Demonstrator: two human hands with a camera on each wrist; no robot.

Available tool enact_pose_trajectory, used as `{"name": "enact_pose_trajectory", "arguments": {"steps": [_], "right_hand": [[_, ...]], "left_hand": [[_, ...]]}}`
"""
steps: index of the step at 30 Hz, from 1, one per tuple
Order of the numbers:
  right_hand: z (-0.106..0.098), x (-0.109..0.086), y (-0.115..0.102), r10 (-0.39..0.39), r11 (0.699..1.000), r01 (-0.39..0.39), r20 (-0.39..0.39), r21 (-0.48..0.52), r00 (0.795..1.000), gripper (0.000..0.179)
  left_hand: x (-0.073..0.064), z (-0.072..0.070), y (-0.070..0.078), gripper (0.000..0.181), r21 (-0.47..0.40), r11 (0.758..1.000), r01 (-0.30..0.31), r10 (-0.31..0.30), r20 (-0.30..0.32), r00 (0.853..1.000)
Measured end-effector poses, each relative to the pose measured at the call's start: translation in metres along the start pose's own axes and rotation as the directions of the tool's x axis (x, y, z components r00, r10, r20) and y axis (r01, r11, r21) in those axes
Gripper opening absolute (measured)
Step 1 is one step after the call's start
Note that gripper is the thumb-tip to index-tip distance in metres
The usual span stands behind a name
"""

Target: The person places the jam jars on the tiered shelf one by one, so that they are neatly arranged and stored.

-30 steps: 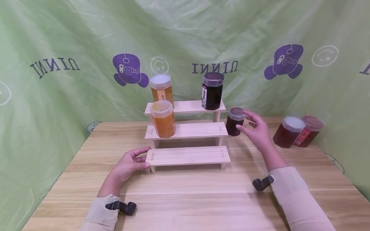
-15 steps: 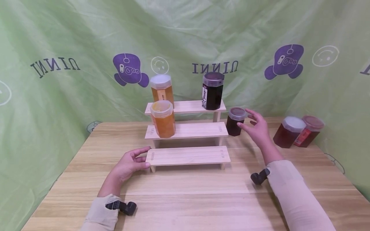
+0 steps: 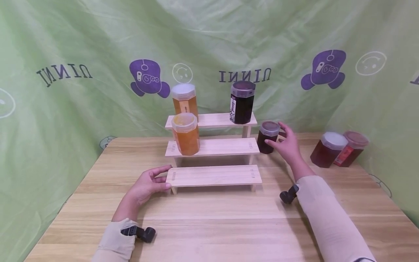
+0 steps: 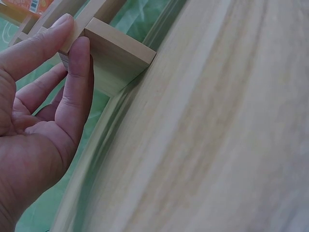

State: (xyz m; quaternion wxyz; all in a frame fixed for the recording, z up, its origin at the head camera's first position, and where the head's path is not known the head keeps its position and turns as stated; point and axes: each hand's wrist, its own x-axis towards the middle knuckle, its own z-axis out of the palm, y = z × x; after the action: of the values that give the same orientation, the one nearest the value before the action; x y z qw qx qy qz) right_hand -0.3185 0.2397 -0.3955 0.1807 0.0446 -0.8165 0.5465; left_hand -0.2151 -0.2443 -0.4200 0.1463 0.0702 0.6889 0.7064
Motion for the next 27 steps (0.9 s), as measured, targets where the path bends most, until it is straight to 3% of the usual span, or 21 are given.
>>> {"name": "enact_pose_trajectory", "arguments": {"steps": [13, 21, 27], "right_hand": [[0.005, 0.011, 0.01, 0.034, 0.999, -0.035, 0.038, 0.03, 0.999, 0.099], [0.009, 0.013, 0.012, 0.011, 0.999, -0.012, 0.022, 0.051, 1.0, 0.093], [0.009, 0.011, 0.011, 0.042, 0.997, -0.043, 0.003, 0.072, 0.999, 0.092]], "left_hand": [[0.001, 0.0, 0.0, 0.081, -0.02, 1.0, -0.007, 0.007, 0.008, 1.0], [-0.001, 0.0, 0.001, 0.079, -0.004, 1.0, 0.003, -0.003, -0.003, 1.0], [0.0, 0.0, 0.001, 0.081, -0.011, 1.0, 0.008, -0.008, -0.009, 1.0]]}}
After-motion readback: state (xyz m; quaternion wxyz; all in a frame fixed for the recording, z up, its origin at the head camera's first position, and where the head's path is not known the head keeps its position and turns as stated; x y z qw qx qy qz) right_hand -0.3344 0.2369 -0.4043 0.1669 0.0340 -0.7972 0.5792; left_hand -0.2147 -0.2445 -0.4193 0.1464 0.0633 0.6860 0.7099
